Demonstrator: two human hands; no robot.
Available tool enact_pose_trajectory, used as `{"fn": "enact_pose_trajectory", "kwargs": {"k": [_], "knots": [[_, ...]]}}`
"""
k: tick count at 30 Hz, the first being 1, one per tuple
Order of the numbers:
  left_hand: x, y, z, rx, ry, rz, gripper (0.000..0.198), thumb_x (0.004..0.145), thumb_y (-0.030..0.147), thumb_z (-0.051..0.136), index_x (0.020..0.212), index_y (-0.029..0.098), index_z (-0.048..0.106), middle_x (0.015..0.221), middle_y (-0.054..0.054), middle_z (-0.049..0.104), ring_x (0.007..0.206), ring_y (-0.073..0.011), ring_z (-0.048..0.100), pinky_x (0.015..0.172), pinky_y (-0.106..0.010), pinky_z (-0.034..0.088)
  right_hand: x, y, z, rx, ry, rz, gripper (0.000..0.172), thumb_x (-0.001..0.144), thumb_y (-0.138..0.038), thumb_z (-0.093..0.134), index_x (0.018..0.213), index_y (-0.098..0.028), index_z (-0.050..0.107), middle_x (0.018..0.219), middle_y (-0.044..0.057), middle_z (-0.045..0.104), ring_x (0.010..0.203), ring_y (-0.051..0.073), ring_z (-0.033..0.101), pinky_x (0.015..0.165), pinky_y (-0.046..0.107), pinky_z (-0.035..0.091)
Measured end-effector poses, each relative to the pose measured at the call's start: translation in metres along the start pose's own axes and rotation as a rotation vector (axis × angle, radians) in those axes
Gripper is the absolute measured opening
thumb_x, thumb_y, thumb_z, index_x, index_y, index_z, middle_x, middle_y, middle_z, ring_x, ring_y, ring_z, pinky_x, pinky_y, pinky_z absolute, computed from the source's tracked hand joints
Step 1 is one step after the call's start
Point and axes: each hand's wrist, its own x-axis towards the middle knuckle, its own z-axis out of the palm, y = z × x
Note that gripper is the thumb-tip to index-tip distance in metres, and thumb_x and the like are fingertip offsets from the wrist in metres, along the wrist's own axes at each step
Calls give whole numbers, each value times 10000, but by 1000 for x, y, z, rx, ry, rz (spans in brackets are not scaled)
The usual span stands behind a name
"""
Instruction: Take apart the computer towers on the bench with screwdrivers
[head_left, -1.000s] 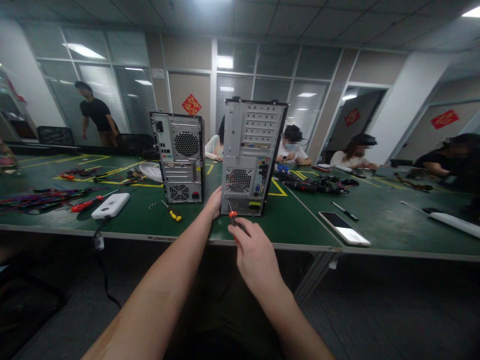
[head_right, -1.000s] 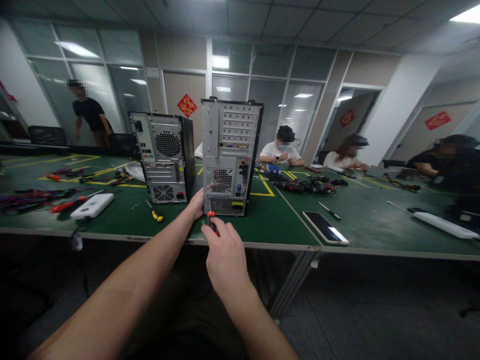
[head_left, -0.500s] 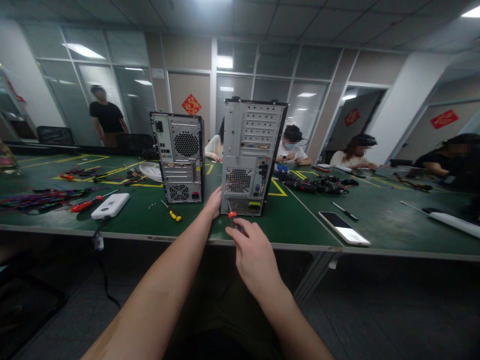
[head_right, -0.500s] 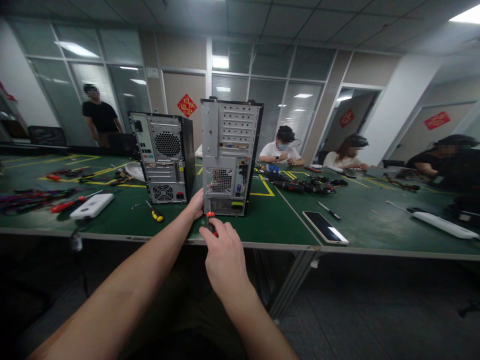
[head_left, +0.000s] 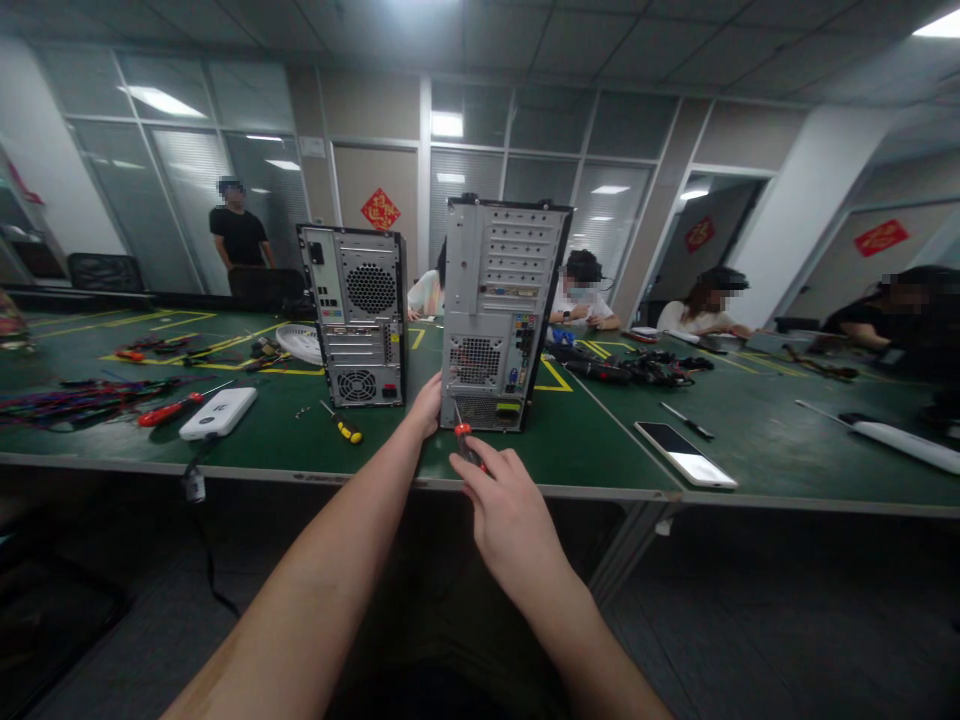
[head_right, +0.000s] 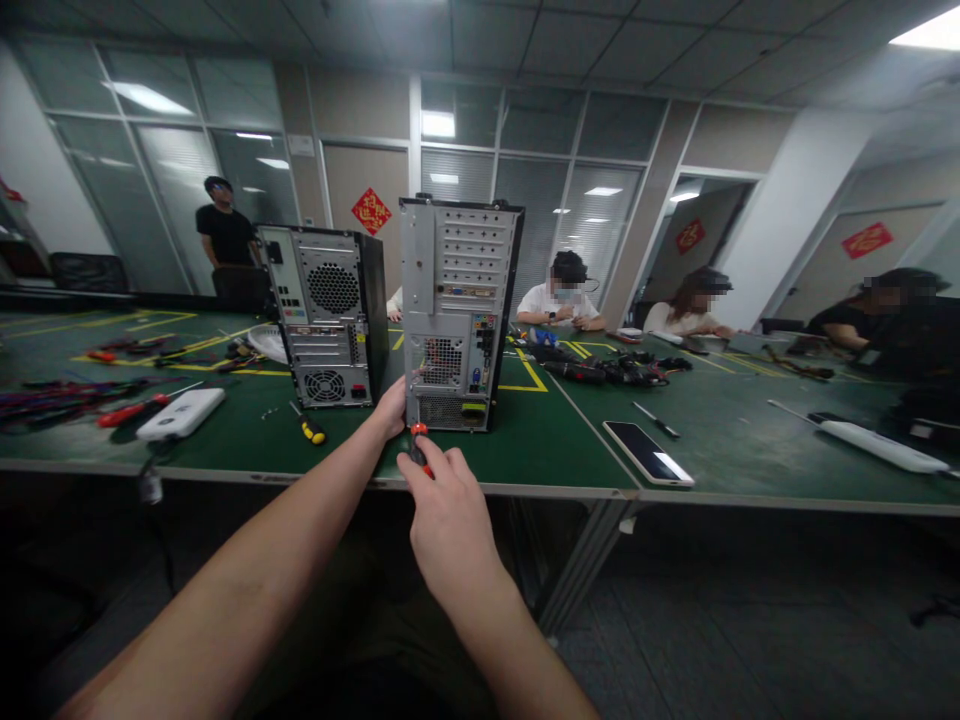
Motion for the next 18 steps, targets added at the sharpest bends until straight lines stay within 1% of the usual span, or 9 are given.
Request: {"fn": "enact_pose_trajectory", "kwargs": {"k": [2,4,6,8,9,11,13,15,18], "knots": [[-2,1,1,8,-1,-3,369,826,276,773,1185,187,778,934,-56,823,848,-212,781,814,-318,617,-1,0,0,34,4,32,424,991,-53,552,1373,-154,705,1490,160,630,1219,311,646,1071,507,576],[-4,3,3,12,-6,-1,361,820,272,778,1172,191,784,937,-56,824,855,-216,783,812,-319,620,0,-2,1,118,25,94,398,976,-110,650,1367,-162,698,1457,149,657,1256,310,656,1092,488,570],[-6,4,4,12,-10,1,351,818,267,777,1159,186,787,934,-59,823,854,-217,783,805,-316,621,1,-4,2,196,56,150,387,961,-168,719,1347,-176,694,1376,138,704,1223,299,690,1077,467,580],[-6,4,4,12,-10,-2,352,817,263,776,1159,182,784,924,-61,821,847,-216,783,798,-314,622,2,-5,3,233,80,166,375,966,-195,727,1338,-187,685,1297,126,735,1160,284,718,1045,454,594],[-6,4,3,13,-9,-3,355,817,265,776,1163,181,782,919,-62,820,842,-217,783,794,-315,622,3,-5,3,234,88,163,375,972,-194,717,1345,-185,678,1285,127,737,1147,279,720,1035,450,597],[-5,3,3,13,-11,-4,362,821,273,777,1172,183,779,916,-63,820,841,-219,785,800,-321,623,2,-4,3,194,89,138,381,981,-155,680,1362,-174,672,1339,142,711,1180,283,700,1036,453,595],[-5,3,2,8,-12,-3,370,824,285,784,1181,187,779,927,-64,822,855,-223,787,820,-327,623,1,-2,2,107,72,95,393,983,-87,613,1358,-177,690,1413,148,674,1214,294,668,1049,478,585],[-4,2,2,0,-8,-2,383,824,300,795,1191,192,779,946,-65,825,877,-227,790,843,-332,621,-1,0,1,22,60,54,431,975,-31,538,1325,-203,723,1448,136,659,1196,296,653,1042,505,581],[-5,3,2,-2,1,-3,382,825,312,800,1188,194,781,959,-66,826,890,-229,789,849,-332,620,-1,1,0,26,68,43,426,984,-47,534,1321,-218,729,1448,124,665,1201,289,655,1051,502,577]]}}
